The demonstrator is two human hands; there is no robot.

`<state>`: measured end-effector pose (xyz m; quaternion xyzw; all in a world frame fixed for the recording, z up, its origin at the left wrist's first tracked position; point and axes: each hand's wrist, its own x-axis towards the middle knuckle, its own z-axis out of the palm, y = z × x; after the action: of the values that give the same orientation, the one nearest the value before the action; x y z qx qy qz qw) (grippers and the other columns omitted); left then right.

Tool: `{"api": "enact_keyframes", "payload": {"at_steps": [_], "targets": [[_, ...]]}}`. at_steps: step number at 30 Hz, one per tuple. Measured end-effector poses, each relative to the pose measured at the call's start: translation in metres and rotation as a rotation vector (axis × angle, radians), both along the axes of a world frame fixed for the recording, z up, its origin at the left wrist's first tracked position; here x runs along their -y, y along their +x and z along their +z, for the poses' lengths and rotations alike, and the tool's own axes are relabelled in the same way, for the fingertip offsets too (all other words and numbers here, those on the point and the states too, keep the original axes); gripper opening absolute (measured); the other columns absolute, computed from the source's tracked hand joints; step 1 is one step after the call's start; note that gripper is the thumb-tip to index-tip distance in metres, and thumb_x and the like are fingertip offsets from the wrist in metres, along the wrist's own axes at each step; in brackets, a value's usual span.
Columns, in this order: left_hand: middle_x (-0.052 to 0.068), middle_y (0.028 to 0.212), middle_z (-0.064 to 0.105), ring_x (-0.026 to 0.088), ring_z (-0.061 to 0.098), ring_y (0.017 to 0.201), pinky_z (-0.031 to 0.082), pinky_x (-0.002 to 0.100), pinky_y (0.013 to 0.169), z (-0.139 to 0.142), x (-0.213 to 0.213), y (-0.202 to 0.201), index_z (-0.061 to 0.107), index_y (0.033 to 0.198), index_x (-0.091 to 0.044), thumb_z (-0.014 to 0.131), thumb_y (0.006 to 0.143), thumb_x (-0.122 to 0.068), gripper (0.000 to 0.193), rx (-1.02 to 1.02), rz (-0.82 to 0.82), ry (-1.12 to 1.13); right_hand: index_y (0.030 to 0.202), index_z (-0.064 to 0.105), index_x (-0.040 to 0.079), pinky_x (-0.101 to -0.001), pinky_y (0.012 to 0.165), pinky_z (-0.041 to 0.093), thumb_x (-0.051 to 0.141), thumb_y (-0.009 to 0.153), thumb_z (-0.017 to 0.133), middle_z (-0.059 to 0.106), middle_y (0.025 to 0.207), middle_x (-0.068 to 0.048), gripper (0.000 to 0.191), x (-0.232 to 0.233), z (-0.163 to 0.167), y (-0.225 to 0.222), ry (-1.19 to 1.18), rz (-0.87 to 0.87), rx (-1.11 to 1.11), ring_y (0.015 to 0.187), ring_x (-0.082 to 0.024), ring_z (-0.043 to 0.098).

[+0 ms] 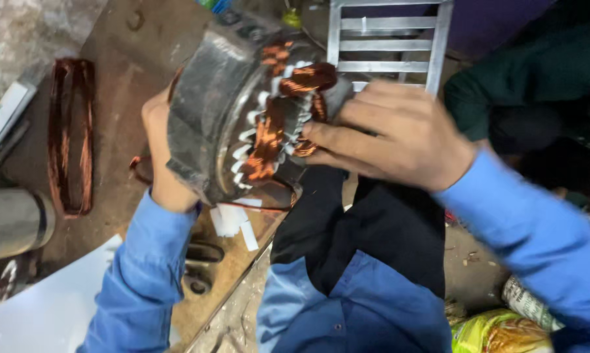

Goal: The person winds copper wire around a motor stator, inserting white insulating strips between the coils. The person holds the stator with one hand and manipulates the wire with the other, occasionally picking up new strips from the table.

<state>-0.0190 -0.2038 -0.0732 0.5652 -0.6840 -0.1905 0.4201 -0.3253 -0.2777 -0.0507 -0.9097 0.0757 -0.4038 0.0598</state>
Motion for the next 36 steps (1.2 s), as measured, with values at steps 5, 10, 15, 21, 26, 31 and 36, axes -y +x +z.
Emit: {"api": "enact_keyframes", "payload": {"at_steps": [5,10,15,21,26,31,36], "targets": [[0.012,0.117,0.07,0.018,0.062,0.109,0.051,0.029,0.098,-0.002,0.019,-0.01,0.07,0.118,0.004,0.072,0.099,-0.003,0.021,0.073,-0.006,-0.162,0.089,0.072,0.007,-0.0317,0.052,0.038,0.024,0.087,0.085,0.057,0.069,0.001,0.021,0.032,0.016,0.017,-0.214,0.213,-0.005,0.06,-0.015,0.054],[0.011,0.102,0.065,0.018,0.057,0.098,0.048,0.03,0.092,-0.013,0.023,-0.013,0.067,0.11,0.005,0.072,0.099,-0.007,0.016,-0.013,0.023,-0.076,0.099,0.08,0.012,-0.0385,0.057,0.033,0.025,0.085,0.087,0.052,0.063,0.002,0.02,0.051,0.026,0.017,-0.055,0.359,-0.015,0.06,-0.018,0.046],[0.011,0.107,0.066,0.019,0.059,0.1,0.048,0.03,0.091,-0.032,0.021,-0.015,0.069,0.115,0.003,0.065,0.103,-0.015,0.022,-0.021,-0.029,-0.092,0.107,0.081,0.01,-0.0367,0.058,0.035,0.015,0.086,0.085,0.059,0.067,-0.003,0.022,0.06,-0.02,-0.008,0.056,0.389,-0.144,0.061,-0.018,0.047],[0.011,0.112,0.068,0.019,0.06,0.102,0.047,0.031,0.089,0.009,-0.015,-0.029,0.072,0.122,0.0,0.058,0.109,-0.025,0.032,-0.168,0.17,-0.119,0.114,0.074,0.005,-0.0335,0.063,0.046,0.023,0.092,0.078,0.07,0.089,-0.006,0.029,-0.049,-0.02,-0.024,0.473,-0.459,0.465,0.072,-0.014,0.056],[0.01,0.115,0.074,0.021,0.068,0.102,0.052,0.033,0.089,0.082,0.003,-0.035,0.072,0.125,0.001,0.06,0.107,-0.023,0.033,-0.657,0.072,0.216,0.111,0.07,0.005,-0.0338,0.063,0.048,0.036,0.087,0.071,0.07,0.097,-0.003,0.039,-0.13,-0.118,0.028,2.115,-0.563,0.813,0.072,-0.013,0.054],[0.008,0.117,0.075,0.018,0.072,0.102,0.059,0.034,0.094,0.119,0.011,-0.058,0.071,0.127,-0.001,0.072,0.107,-0.02,0.028,-0.765,-0.247,0.56,0.118,0.061,0.003,-0.0358,0.08,0.052,0.034,0.086,0.073,0.068,0.111,-0.005,0.046,-0.027,-0.131,0.006,1.583,-0.448,0.979,0.09,-0.014,0.059],[0.007,0.115,0.074,0.016,0.073,0.1,0.061,0.033,0.094,0.151,0.012,-0.08,0.066,0.125,-0.002,0.068,0.098,-0.017,0.031,-0.72,-0.138,0.652,0.136,0.042,-0.004,-0.0369,0.111,0.046,0.008,0.102,0.068,0.055,0.132,-0.009,0.045,-0.044,-0.028,-0.033,0.769,-0.149,0.571,0.124,-0.019,0.055]]}}
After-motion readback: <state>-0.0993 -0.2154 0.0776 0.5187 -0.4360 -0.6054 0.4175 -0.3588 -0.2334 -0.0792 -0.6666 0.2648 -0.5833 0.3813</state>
